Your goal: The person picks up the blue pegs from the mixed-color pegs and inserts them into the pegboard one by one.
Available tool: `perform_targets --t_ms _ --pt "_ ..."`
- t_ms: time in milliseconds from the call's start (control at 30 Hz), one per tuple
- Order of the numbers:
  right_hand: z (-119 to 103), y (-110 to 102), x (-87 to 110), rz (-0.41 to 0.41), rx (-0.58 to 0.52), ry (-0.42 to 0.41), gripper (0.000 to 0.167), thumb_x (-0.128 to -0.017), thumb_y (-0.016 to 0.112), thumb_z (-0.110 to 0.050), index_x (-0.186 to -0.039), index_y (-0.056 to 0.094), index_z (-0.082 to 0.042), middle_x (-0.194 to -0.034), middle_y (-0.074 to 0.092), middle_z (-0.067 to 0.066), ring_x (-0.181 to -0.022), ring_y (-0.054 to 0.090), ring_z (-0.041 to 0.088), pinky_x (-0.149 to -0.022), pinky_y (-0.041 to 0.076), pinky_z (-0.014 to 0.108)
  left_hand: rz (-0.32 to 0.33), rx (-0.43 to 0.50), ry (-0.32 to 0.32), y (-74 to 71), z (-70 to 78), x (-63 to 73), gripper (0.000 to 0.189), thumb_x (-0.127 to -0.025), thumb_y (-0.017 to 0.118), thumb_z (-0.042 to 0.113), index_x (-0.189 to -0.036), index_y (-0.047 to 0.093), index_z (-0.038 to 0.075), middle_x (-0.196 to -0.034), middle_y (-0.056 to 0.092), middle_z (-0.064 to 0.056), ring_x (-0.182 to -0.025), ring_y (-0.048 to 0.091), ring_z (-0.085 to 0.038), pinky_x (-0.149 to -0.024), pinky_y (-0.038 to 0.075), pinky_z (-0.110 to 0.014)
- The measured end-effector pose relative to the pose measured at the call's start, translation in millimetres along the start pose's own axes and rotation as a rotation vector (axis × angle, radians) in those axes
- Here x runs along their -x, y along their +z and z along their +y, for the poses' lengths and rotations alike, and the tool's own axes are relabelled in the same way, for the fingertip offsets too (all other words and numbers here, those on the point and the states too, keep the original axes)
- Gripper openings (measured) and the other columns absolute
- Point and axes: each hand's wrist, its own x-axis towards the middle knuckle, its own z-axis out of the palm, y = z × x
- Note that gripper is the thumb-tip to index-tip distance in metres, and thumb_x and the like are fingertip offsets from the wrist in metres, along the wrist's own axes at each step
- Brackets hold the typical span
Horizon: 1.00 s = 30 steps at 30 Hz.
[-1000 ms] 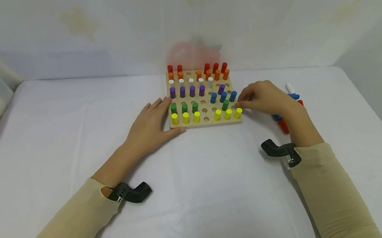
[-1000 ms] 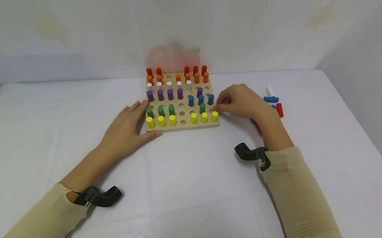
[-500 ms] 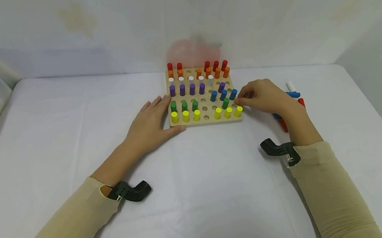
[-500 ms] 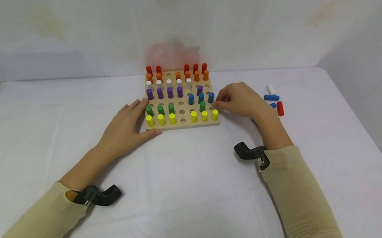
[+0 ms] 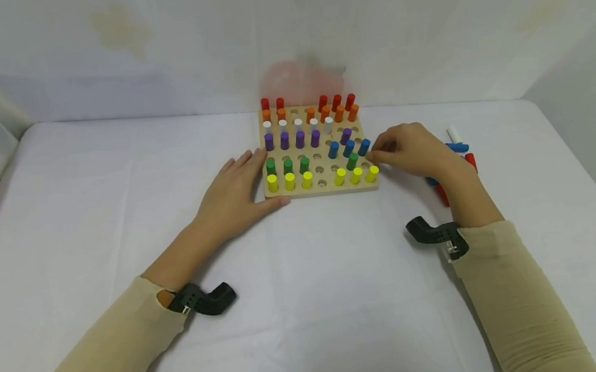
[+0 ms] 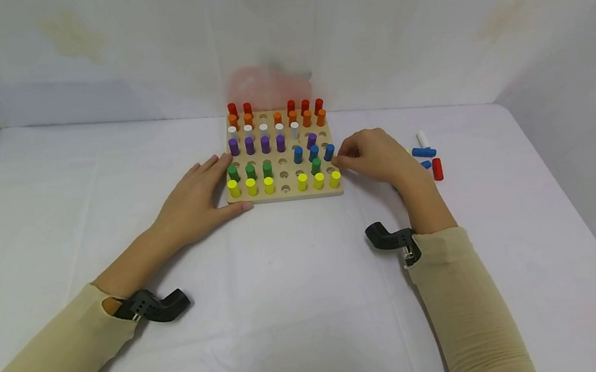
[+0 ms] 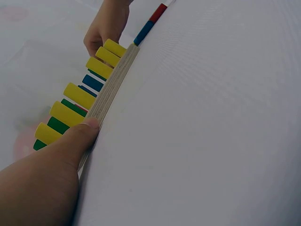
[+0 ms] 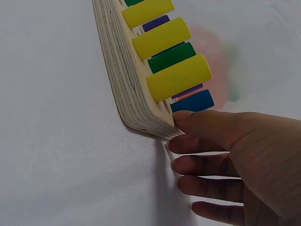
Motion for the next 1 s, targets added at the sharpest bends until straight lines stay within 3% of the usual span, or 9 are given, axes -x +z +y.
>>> perform_targets --t_ms 1000 --pt "0.7 1.3 -0.8 0.018 -0.008 0.007 0.037 -0.098 0.064 -0.038 -0.115 0.074 -0.007 -0.108 0.074 0.013 -0.101 0.063 0.028 -0.094 0.056 0.049 -0.019 0.007 -0.014 -2.2 1.7 -0.1 0.104 -0.086 0.064 0.07 -0.162 0.025 0.012 -0.167 0.03 -0.01 -0.157 0.024 -0.03 -0.131 0.017 -0.048"
